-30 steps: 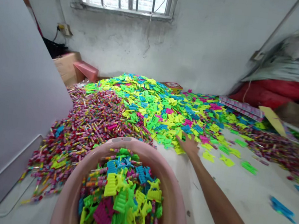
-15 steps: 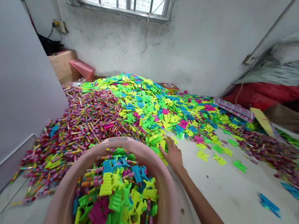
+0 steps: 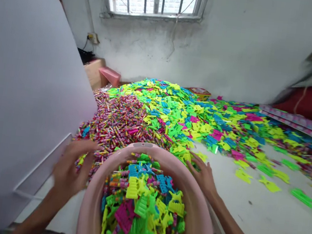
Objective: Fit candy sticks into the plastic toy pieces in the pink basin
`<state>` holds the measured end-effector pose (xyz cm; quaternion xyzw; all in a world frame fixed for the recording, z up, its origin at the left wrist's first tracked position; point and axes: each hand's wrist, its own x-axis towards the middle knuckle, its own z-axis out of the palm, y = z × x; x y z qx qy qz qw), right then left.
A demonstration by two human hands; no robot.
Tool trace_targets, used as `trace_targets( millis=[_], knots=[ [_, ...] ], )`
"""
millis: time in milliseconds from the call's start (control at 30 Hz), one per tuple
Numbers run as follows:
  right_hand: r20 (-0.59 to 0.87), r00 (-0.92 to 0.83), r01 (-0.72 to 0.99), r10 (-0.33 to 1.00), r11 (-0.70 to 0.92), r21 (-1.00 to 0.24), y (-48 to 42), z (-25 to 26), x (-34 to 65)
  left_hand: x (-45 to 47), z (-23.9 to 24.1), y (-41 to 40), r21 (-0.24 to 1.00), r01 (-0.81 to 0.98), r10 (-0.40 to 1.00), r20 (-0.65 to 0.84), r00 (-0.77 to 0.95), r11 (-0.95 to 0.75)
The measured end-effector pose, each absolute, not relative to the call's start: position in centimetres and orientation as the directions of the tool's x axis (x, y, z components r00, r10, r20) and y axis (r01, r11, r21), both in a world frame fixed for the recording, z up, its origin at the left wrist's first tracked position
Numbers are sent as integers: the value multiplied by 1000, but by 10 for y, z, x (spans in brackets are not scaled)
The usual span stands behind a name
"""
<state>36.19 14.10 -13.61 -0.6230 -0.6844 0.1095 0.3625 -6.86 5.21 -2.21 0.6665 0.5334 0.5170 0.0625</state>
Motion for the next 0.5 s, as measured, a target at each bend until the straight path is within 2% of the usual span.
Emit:
trace_targets(
  millis=[100, 233, 367, 500],
  knots=[
    [360, 100, 715, 927, 185, -674, 142, -118, 355, -87, -36, 92, 496, 810, 815, 578, -38, -313],
    [349, 265, 625, 899, 115, -772, 138, -86, 343, -96, -59, 146, 384, 882, 868, 494, 52, -272],
    [319, 317, 540, 893, 106, -835, 122, -54, 326, -89, -80, 165, 345, 890, 884, 452, 122, -299],
    [233, 247, 374, 941, 129, -918, 96, -22, 300, -85, -92, 165, 365, 891, 891, 447, 85, -268]
  ],
)
